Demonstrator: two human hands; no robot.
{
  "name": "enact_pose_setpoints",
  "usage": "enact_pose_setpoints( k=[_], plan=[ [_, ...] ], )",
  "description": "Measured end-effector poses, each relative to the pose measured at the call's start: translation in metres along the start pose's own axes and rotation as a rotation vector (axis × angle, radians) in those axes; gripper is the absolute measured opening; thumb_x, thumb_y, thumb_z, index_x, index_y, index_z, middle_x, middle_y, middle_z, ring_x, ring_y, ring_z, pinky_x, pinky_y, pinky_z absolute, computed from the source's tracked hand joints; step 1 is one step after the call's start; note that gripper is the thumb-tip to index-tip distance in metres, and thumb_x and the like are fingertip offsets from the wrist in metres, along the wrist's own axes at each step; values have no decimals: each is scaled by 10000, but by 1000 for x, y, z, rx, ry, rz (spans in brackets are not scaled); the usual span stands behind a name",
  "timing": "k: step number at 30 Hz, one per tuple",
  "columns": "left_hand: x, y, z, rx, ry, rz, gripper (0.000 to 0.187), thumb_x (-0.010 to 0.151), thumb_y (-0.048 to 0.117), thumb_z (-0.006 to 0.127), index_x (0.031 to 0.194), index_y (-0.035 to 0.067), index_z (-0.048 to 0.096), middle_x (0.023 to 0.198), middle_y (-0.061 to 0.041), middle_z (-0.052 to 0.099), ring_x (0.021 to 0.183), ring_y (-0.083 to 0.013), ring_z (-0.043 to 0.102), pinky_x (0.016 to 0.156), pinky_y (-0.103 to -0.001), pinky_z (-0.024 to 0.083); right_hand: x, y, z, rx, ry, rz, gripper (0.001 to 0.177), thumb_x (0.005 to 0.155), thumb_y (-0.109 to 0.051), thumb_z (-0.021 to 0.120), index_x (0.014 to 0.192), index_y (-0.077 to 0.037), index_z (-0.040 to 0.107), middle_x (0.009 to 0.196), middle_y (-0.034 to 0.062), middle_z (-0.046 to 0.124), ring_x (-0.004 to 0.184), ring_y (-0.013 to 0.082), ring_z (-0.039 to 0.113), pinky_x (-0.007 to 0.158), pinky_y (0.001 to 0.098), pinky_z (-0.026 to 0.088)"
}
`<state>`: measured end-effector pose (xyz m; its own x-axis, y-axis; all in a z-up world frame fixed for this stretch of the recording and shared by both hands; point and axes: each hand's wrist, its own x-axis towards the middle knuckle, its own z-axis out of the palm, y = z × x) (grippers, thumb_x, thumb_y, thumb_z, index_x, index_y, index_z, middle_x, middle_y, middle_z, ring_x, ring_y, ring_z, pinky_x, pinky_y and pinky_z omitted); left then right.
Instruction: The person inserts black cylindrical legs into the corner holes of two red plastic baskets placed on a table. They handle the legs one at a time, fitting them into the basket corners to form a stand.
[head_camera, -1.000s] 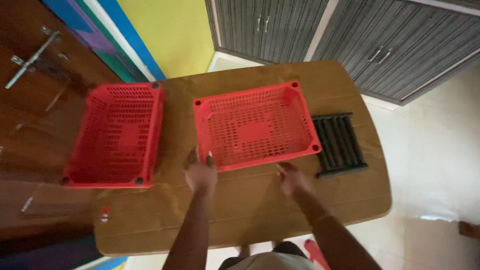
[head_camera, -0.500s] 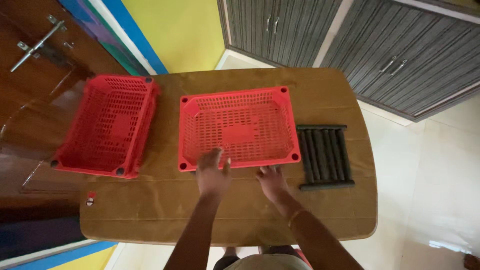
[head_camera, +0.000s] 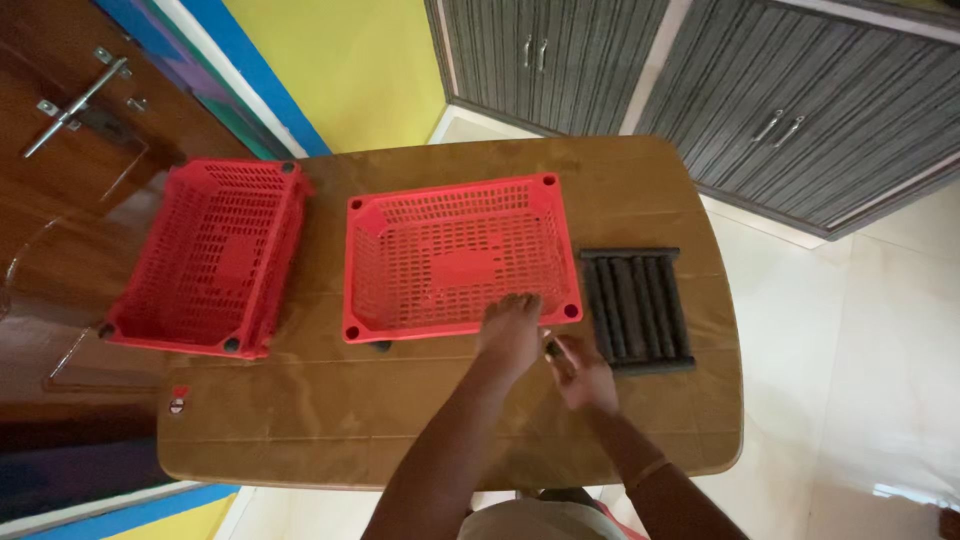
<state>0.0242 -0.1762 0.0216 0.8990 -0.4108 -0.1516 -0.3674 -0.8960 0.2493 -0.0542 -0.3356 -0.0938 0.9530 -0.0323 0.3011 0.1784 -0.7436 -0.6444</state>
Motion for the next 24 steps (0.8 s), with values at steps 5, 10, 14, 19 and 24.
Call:
enact_pose_setpoints(
  k=[5,10,14,19,24],
  plan=[
    [17,-6,29,-15,-180,-83,287,994,165,535,1244,77,647,1232,-168,687,1147,-343,667,952,-522,534,12,3,-6,183,29,161,399,871,-241,771,1214,-51,694,1102,164,737,939,285,762,788,369,621],
    [18,-14,41,-62,-131,-68,297,967,114,528,1243,89,636,1197,-193,685,1085,-356,688,889,-504,568,32,-8,-11,134,-27,159,330,833,-208,782,1097,-20,718,1011,174,743,841,279,757,707,373,612],
    [16,-14,36,-75,-124,-69,266,973,123,541,1214,66,640,1202,-194,682,1085,-355,686,882,-496,568,37,-20,-16,189,-40,200,259,860,-205,760,1051,-35,722,959,147,753,843,262,768,717,364,609],
    [8,-8,21,-109,-168,-128,283,996,105,515,1246,56,637,1249,-198,677,1124,-353,684,917,-482,567,37,-28,-20,159,-82,300,222,875,-197,744,1044,-53,737,942,135,769,864,264,762,727,389,587],
    [0,-4,1,-213,-128,-185,332,1026,137,446,1312,78,604,1324,-200,626,1161,-393,636,934,-504,540,39,-29,-21,108,-92,302,241,862,-216,759,1040,-56,734,954,126,765,849,255,768,732,379,598]
  ],
)
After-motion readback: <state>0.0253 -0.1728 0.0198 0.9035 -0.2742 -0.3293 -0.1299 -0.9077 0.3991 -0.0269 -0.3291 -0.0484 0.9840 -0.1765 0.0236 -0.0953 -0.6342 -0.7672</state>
